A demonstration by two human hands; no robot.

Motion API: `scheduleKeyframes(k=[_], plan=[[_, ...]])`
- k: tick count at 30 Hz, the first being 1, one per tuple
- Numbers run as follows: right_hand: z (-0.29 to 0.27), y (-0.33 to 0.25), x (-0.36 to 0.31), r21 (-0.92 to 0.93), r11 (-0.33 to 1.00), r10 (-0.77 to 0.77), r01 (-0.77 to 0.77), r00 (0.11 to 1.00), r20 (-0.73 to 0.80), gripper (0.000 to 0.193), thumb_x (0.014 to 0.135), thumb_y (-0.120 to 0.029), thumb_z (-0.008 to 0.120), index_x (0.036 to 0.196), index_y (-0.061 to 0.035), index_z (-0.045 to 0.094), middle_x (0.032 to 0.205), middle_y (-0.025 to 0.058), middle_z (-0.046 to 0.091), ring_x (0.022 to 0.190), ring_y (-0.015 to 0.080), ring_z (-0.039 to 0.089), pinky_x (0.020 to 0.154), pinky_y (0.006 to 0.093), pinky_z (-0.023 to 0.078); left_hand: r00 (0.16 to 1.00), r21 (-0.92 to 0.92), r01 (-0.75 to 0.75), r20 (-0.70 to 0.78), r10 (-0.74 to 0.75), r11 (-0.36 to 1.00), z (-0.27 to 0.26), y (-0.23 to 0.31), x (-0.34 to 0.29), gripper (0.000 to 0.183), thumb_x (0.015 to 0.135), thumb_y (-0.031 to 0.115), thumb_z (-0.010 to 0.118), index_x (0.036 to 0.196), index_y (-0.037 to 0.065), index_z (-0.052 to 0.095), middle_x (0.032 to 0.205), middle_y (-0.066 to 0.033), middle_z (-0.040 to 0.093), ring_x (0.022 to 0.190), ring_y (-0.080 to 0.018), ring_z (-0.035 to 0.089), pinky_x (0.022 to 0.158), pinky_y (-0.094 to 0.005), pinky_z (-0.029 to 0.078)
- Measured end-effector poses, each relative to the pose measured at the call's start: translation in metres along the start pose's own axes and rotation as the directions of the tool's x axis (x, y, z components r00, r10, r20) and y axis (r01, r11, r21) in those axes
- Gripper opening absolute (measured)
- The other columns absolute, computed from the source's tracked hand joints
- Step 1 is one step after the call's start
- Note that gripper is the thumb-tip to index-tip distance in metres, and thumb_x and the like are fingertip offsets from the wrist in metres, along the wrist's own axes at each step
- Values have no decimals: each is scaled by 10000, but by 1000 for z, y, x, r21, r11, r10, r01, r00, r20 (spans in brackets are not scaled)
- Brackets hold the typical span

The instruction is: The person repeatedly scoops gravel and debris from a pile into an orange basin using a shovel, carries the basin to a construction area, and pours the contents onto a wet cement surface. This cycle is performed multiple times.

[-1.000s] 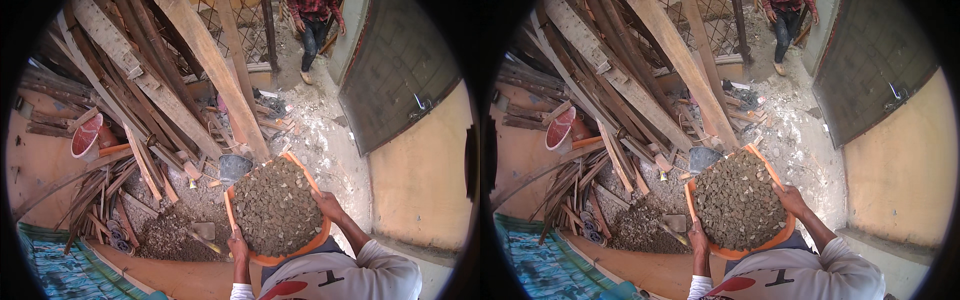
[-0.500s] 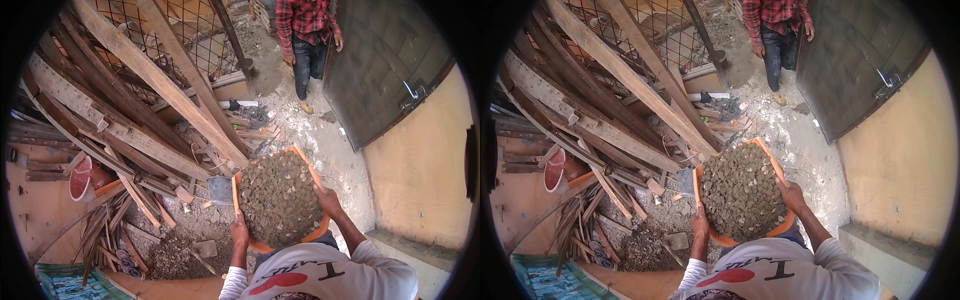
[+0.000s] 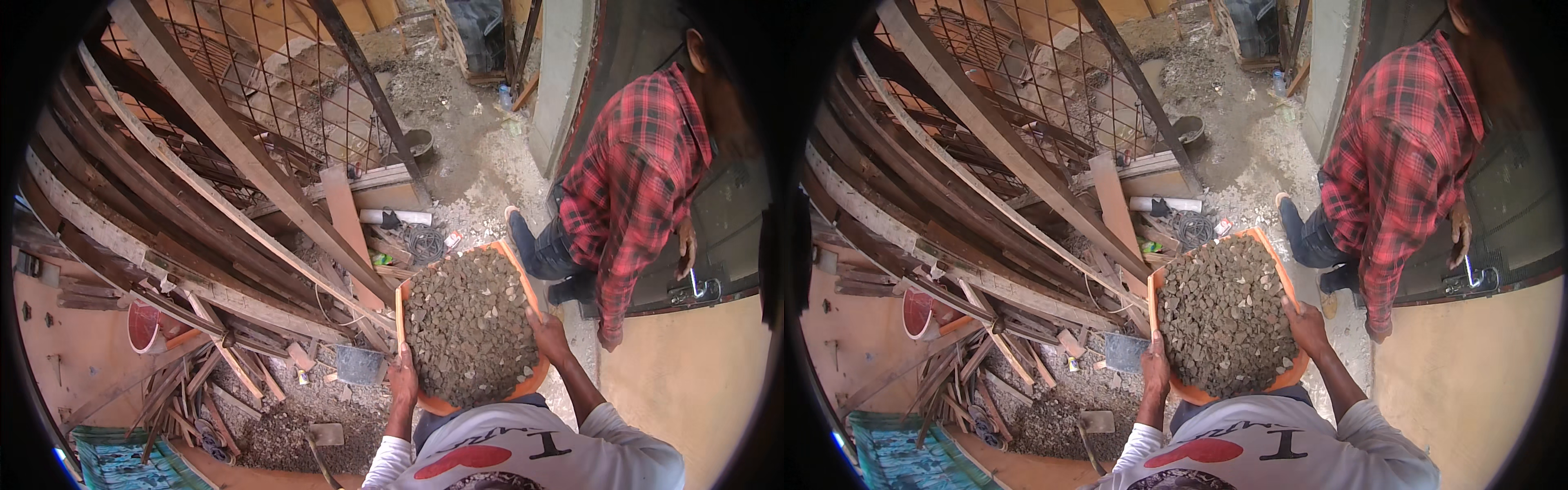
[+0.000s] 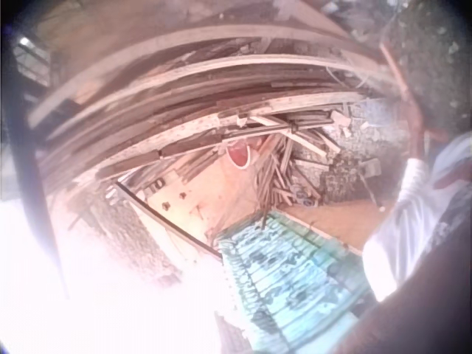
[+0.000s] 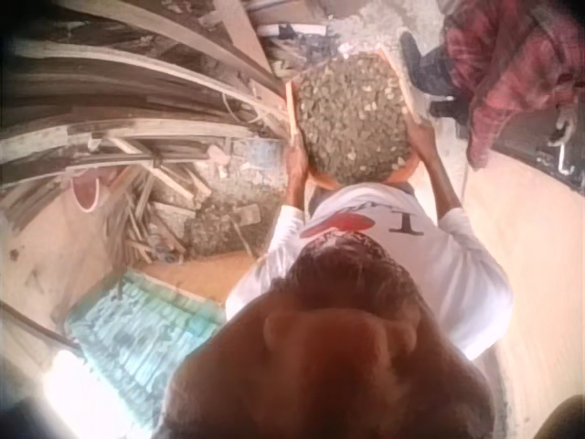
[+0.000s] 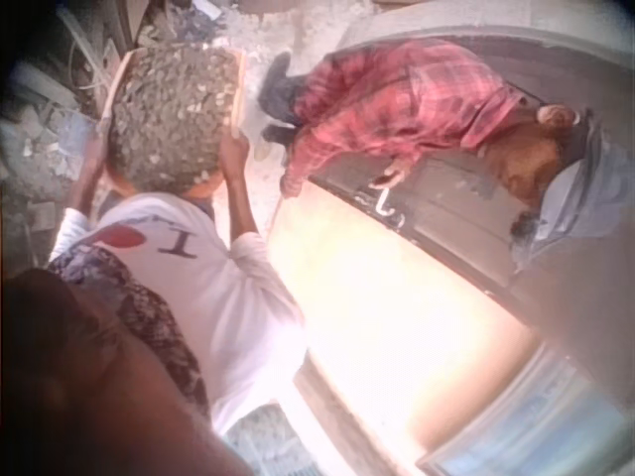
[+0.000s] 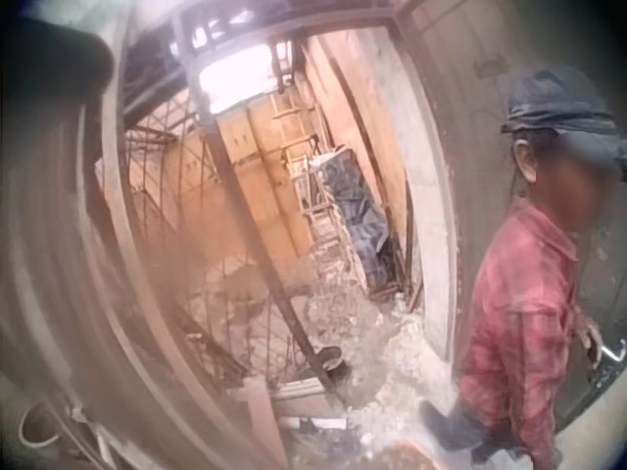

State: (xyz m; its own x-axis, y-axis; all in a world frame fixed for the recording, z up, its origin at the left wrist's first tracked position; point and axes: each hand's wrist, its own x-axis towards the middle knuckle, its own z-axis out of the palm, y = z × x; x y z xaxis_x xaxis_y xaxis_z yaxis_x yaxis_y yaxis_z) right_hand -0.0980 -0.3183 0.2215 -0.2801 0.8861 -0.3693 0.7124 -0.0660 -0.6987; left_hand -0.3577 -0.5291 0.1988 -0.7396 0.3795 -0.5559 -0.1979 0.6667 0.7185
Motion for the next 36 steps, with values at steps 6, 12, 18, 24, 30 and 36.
scheduleKeyframes(k=[6, 12, 18, 24, 30, 36], plan=[[-40, -13, 102, 79, 996, 47, -42, 997, -58, 568, 958, -487, 477, 982, 56, 643, 853, 276, 637, 853, 422, 622, 778, 454, 455, 996, 62, -81, 37, 79, 995, 69, 91, 64, 807, 943, 629, 427, 937, -157, 613, 724, -227, 595, 731, -250, 514, 738, -447, 443], [-51, -15, 219, 97, 990, 123, -98, 948, -292, 568, 971, -462, 479, 981, 81, 648, 863, 292, 648, 850, 392, 638, 778, 438, 456, 971, 149, -126, 220, 92, 981, 159, 188, 195, 855, 908, 684, 415, 935, -140, 642, 721, -288, 615, 776, -364, 622, 754, -467, 462], [-92, 29, 343, 245, 960, 200, -132, 940, -278, 560, 978, -430, 489, 1072, 103, 629, 940, 263, 672, 887, 369, 633, 829, 425, 460, 929, 312, -224, 354, 106, 923, 278, 276, 280, 834, 909, 683, 387, 1006, -105, 642, 780, -329, 621, 840, -452, 632, 778, -481, 462], [-148, 9, 432, 458, 845, 408, -277, 887, -215, 490, 1016, -404, 447, 1000, 52, 626, 754, 14, 516, 700, 127, 442, 649, 309, 392, 883, 309, -328, 436, 173, 893, 375, 388, 338, 846, 903, 691, 382, 1051, -101, 640, 908, -364, 628, 976, -481, 616, 860, -480, 458], [-189, 13, 552, 484, 840, 416, -246, 865, -282, 503, 1007, -454, 448, 946, 17, 615, 708, -22, 425, 663, 101, 378, 591, 299, 335, 844, 264, -422, 463, 269, 867, 479, 475, 417, 830, 905, 676, 405, 1055, -103, 646, 948, -369, 630, 998, -486, 612, 879, -485, 456], [-242, -14, 702, 493, 858, 328, -145, 893, -309, 510, 1011, -465, 425, 838, -6, 566, 699, -20, 422, 656, 106, 373, 575, 296, 318, 861, 291, -392, 450, 237, 873, 565, 576, 487, 755, 910, 645, 434, 1050, -60, 664, 929, -354, 639, 988, -475, 623, 862, -483, 462]])
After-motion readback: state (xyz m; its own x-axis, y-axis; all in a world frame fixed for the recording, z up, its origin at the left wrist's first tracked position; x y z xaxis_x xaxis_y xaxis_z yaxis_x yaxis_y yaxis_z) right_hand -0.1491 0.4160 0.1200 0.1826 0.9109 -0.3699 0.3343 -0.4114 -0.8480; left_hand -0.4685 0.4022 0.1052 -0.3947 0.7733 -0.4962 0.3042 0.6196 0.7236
